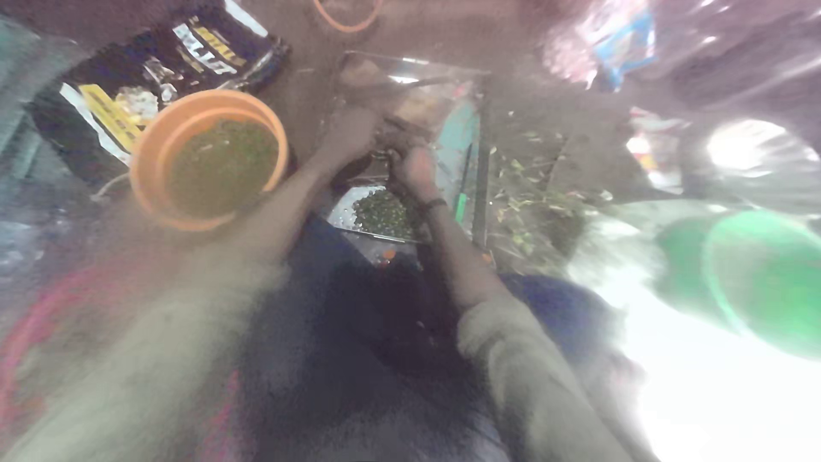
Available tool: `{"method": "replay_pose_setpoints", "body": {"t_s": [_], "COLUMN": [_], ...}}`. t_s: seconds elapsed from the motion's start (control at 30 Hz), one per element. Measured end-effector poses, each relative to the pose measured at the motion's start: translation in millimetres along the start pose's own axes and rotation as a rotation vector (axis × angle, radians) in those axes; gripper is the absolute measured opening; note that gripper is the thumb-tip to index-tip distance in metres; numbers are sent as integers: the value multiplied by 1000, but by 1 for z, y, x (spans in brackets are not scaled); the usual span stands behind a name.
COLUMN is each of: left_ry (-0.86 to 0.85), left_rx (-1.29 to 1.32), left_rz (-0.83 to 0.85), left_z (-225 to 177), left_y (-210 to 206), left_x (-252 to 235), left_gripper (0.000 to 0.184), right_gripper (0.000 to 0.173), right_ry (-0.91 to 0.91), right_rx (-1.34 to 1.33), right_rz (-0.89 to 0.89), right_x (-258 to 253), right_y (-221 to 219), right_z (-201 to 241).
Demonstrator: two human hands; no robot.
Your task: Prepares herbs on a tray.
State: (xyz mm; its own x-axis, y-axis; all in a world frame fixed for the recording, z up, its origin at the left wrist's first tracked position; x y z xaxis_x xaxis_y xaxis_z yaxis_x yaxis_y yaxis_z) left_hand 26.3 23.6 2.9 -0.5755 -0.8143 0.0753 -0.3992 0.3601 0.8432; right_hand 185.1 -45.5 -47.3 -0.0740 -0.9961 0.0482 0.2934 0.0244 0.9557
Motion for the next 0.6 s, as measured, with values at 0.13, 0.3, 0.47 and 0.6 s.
{"method": "replay_pose_setpoints", "body": {"t_s": [0.13,0.3,0.47,0.6], "left_ry": [-68,-161,-57,-57], "left_rx": [-46,-121,-120,-141], "left_rz": [53,115,130,121], "left_z": [4,2,-3,0], "left_y": [-7,-14,-20,-24], "left_x": [-3,1,3,3], "left_gripper": [26,32,26,19], "right_gripper": [40,37,29,29], "right_ry": [82,137,155,123], "right_rx": [-11,71,9,-34], "right_rz": [-36,-32,-58,-61], "right_x": [-2,-10,-9,-8], "right_y": [-2,-11,-17,-20], "right_z": [-8,-14,-16,-17]}}
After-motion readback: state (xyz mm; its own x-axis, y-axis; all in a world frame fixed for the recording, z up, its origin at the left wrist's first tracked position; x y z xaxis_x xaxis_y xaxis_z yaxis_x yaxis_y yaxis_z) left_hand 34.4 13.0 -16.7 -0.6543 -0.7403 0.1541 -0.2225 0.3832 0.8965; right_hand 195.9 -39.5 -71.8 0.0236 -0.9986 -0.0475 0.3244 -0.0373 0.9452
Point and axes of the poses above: each hand's wrist, its own x-axis away from the middle knuckle, its own y-axis out of the back of the hand, z = x × y, the point moved 1 cm from there along -x, towards the middle knuckle, and after that the axes turned 15 degrees about x, right-handed, at the moved point
